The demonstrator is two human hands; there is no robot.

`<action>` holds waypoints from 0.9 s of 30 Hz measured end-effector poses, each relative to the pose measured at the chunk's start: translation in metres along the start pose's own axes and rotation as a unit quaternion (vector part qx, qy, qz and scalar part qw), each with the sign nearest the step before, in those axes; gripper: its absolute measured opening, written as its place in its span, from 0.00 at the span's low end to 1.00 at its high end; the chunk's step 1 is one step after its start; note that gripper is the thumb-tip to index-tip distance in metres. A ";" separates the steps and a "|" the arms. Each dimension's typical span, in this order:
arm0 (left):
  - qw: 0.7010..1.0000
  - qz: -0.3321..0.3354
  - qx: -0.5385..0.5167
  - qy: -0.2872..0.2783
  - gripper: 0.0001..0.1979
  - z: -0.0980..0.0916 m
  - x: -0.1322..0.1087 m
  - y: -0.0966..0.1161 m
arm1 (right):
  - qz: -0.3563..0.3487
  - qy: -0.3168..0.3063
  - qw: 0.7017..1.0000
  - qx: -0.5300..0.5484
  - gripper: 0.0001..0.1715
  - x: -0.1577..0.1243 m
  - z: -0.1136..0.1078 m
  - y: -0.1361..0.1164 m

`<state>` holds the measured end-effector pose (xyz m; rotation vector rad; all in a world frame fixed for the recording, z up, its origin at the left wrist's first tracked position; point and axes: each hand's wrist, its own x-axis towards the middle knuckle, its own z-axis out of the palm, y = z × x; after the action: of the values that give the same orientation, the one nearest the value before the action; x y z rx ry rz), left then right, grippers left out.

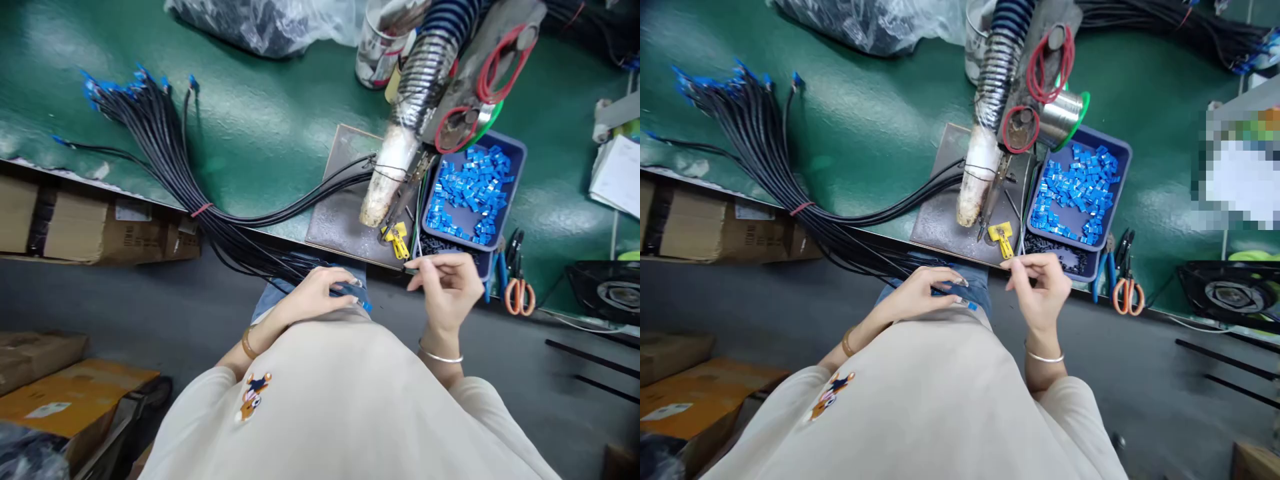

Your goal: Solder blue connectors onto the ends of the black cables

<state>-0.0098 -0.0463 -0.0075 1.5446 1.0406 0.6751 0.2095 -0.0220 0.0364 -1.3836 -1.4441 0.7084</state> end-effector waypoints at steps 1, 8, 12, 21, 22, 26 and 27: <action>1.000 0.001 -0.016 0.018 0.11 -0.006 -0.005 -0.002 | 0.002 0.026 1.000 0.008 0.08 0.003 -0.001 -0.002; 0.924 0.111 0.141 0.337 0.05 -0.081 0.017 0.002 | -0.022 0.147 0.988 0.025 0.12 0.004 0.006 -0.018; 0.882 0.127 0.387 0.237 0.08 -0.103 0.060 0.001 | -0.078 0.233 0.969 -0.008 0.10 -0.007 0.018 -0.026; 0.934 0.095 0.209 0.274 0.02 -0.114 0.092 -0.027 | -0.111 0.234 0.941 -0.218 0.06 -0.036 0.029 -0.042; 0.943 0.071 0.103 0.307 0.04 -0.117 0.095 -0.029 | -0.125 0.217 0.935 -0.250 0.07 -0.037 0.027 -0.043; 0.901 0.075 -0.259 0.341 0.13 -0.123 0.093 -0.027 | -0.113 0.189 0.921 -0.322 0.12 -0.032 0.009 -0.039; 0.896 0.097 -0.293 0.319 0.15 -0.122 0.088 -0.023 | -0.088 0.187 0.920 -0.333 0.13 -0.028 0.001 -0.035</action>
<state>-0.0802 0.0885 -0.0102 0.9011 1.0141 1.5513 0.1913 -0.0547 0.0603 -1.7448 -1.5271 -0.2000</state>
